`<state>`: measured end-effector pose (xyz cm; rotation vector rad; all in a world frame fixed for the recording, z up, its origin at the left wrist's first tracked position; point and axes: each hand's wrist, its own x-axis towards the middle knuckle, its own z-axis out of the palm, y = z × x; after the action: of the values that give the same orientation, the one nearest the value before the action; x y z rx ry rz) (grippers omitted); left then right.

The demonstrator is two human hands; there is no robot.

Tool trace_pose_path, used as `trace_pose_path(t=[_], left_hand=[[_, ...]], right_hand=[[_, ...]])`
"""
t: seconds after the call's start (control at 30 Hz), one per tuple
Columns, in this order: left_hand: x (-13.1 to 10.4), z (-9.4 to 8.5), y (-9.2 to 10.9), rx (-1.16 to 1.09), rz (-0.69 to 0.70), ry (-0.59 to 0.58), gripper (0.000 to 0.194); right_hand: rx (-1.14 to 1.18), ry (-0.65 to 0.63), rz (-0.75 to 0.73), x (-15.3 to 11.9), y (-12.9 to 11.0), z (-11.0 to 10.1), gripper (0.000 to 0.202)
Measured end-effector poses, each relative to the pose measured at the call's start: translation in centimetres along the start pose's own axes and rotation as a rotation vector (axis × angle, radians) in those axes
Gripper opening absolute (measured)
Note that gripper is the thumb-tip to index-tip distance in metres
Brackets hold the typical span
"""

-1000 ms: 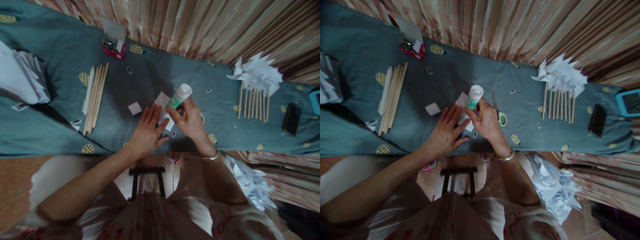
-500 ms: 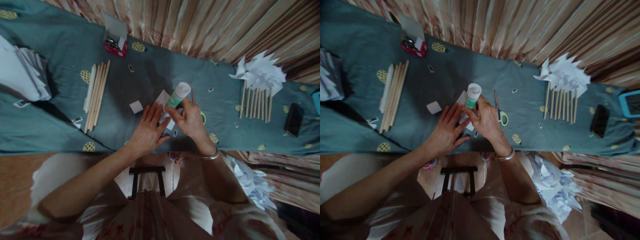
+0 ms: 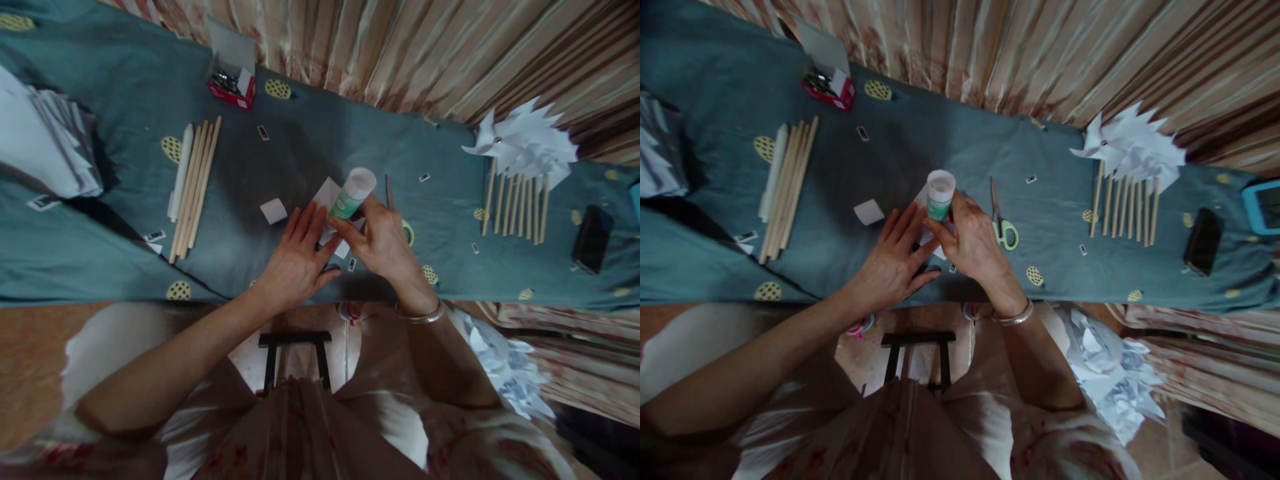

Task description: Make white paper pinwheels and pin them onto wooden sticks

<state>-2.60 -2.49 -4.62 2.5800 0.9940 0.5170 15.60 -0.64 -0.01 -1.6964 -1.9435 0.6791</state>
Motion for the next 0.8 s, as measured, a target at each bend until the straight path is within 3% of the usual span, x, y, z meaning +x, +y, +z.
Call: trace_pose_path(t=[0.8], left_hand=[[-0.09,-0.02,0.0,-0.009,0.002,-0.001,0.056]], right_hand=[[-0.028,0.086,0.014,-0.02,0.69,-0.28,0.026]])
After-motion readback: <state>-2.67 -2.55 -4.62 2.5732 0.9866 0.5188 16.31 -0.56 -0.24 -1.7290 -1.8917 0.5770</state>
